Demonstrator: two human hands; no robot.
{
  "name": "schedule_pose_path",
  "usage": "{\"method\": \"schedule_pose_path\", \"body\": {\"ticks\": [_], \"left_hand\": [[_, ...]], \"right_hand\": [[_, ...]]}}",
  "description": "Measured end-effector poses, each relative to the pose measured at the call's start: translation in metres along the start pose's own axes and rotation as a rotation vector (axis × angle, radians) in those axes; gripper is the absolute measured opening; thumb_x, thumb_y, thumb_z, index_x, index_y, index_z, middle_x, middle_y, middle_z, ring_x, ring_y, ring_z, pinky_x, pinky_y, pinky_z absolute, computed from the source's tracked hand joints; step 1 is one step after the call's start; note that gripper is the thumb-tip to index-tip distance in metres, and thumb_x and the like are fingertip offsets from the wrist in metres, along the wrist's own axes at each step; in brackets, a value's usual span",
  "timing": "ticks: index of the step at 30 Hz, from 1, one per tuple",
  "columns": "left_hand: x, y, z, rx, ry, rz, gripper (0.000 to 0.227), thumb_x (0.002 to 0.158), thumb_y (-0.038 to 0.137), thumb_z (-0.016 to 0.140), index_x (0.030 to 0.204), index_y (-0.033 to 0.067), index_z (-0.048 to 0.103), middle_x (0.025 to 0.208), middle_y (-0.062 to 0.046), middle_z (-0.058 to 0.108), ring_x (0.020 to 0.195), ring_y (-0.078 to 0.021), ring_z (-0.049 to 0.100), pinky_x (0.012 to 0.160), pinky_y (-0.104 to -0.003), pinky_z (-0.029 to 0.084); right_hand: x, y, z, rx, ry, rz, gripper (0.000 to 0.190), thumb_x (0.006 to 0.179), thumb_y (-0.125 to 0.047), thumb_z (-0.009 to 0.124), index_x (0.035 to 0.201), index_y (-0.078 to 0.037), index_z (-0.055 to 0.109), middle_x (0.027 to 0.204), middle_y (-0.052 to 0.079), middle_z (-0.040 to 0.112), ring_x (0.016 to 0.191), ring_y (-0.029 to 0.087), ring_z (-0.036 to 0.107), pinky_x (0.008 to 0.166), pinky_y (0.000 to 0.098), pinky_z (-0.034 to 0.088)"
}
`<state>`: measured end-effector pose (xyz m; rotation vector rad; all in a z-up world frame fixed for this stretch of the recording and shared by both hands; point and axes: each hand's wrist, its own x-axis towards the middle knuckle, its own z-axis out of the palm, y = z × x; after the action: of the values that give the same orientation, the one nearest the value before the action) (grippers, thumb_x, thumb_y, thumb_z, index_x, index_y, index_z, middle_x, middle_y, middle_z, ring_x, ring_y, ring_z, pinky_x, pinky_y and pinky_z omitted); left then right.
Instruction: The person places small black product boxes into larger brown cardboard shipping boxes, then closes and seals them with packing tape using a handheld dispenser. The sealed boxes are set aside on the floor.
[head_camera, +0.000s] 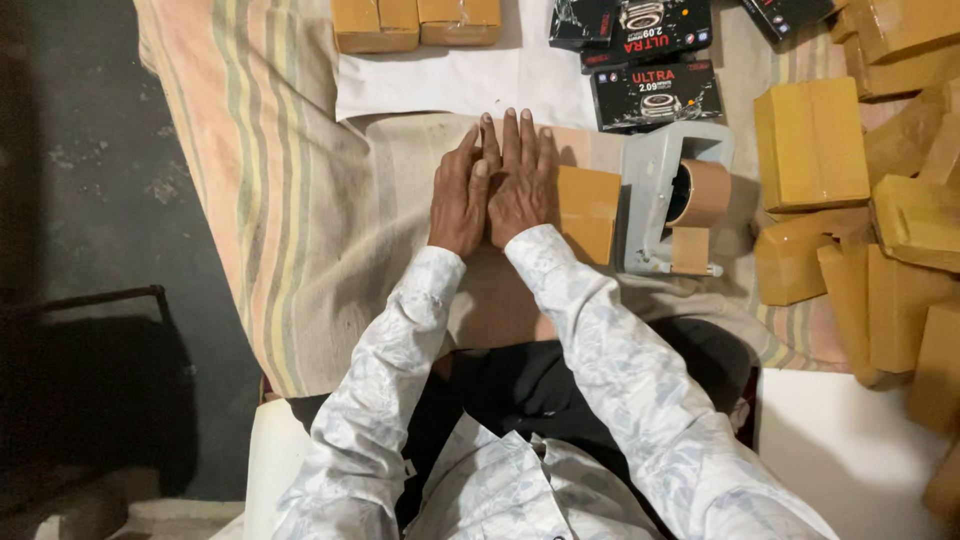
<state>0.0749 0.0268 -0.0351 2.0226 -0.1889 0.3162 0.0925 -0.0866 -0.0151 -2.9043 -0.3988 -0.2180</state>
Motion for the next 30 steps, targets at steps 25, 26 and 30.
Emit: {"method": "schedule_pose_path", "body": {"ticks": [25,26,30], "left_hand": [[0.0,0.01,0.003,0.132,-0.028,-0.104,0.052,0.109,0.049,0.041,0.142,0.0126,0.057,0.133,-0.014,0.061,0.124,-0.0375,0.054,0.106,-0.051,0.041],[0.001,0.009,0.002,0.091,-0.013,-0.112,0.053,0.109,0.049,0.04,0.142,0.0111,0.057,0.132,-0.014,0.062,0.123,-0.0372,0.055,0.107,-0.051,0.041],[0.0,0.012,0.0,0.137,-0.031,-0.112,0.049,0.109,0.047,0.044,0.139,0.01,0.058,0.133,-0.015,0.062,0.125,-0.0386,0.054,0.105,-0.05,0.043]], "right_hand": [[-0.011,0.004,-0.003,-0.098,-0.002,0.052,0.063,0.106,-0.033,0.042,0.163,-0.009,0.028,0.163,0.025,0.031,0.153,0.042,0.021,0.125,0.0597,0.006],[-0.01,-0.001,-0.006,-0.057,-0.002,0.052,0.062,0.107,-0.033,0.042,0.163,-0.009,0.028,0.164,0.024,0.03,0.154,0.042,0.021,0.126,0.0588,0.006],[-0.025,-0.002,-0.023,-0.172,0.047,-0.052,0.067,0.103,-0.029,0.044,0.163,0.0,0.029,0.168,0.025,0.026,0.157,0.04,0.018,0.127,0.0539,0.006]]}}
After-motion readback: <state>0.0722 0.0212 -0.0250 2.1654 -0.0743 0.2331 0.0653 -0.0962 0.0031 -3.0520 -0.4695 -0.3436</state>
